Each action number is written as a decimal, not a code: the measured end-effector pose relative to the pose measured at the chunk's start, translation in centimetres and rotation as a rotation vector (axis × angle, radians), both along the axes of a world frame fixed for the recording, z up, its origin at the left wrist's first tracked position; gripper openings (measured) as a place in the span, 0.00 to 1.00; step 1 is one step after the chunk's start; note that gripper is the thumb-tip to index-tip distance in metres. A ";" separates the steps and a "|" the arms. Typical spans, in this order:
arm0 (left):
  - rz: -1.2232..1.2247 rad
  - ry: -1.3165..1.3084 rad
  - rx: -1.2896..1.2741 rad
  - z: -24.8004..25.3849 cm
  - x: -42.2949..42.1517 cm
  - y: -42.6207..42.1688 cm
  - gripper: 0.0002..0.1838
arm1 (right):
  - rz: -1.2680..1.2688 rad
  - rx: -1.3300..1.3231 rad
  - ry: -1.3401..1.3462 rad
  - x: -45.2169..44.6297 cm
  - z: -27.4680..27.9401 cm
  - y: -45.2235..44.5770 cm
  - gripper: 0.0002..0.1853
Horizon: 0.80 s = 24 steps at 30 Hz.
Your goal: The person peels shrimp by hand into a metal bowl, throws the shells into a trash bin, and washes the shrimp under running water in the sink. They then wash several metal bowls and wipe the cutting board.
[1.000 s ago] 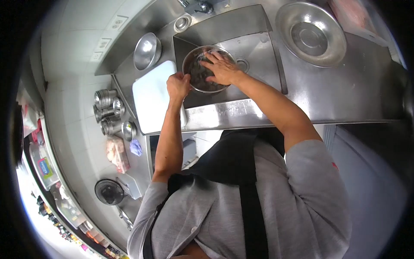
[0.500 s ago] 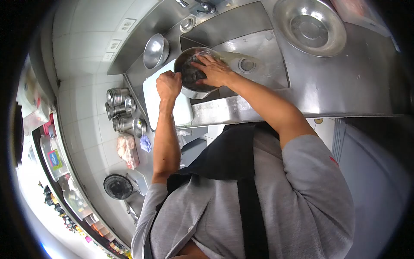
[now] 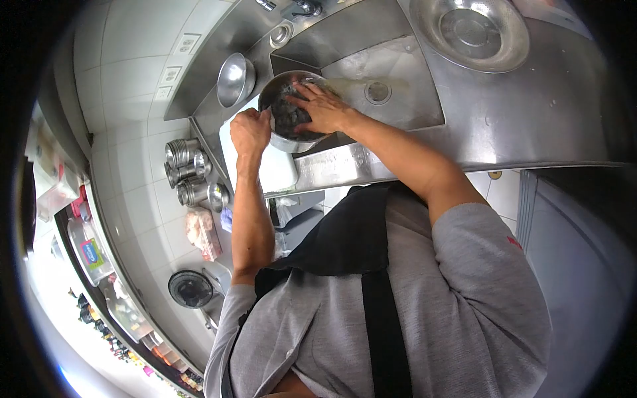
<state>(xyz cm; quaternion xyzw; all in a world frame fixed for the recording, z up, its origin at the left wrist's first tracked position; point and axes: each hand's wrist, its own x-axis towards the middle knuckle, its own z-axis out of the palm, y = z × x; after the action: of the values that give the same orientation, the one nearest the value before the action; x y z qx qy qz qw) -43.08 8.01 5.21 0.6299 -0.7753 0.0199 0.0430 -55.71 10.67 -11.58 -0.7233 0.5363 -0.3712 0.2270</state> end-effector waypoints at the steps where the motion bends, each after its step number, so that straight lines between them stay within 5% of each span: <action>1: 0.002 0.000 -0.004 0.1 0.0 0.0 0.15 | -0.004 0.001 -0.003 0.1 0.0 0.0 0.46; 24: -0.155 0.133 -0.103 1.4 -1.1 0.8 0.14 | -0.060 -0.150 -0.140 1.8 -0.1 0.1 0.53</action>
<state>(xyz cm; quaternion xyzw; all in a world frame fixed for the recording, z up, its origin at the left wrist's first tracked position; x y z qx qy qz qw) -44.19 8.85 6.57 0.5647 -0.8151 0.0142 0.1281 -53.96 10.79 -11.64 -0.6943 0.5111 -0.4664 0.1979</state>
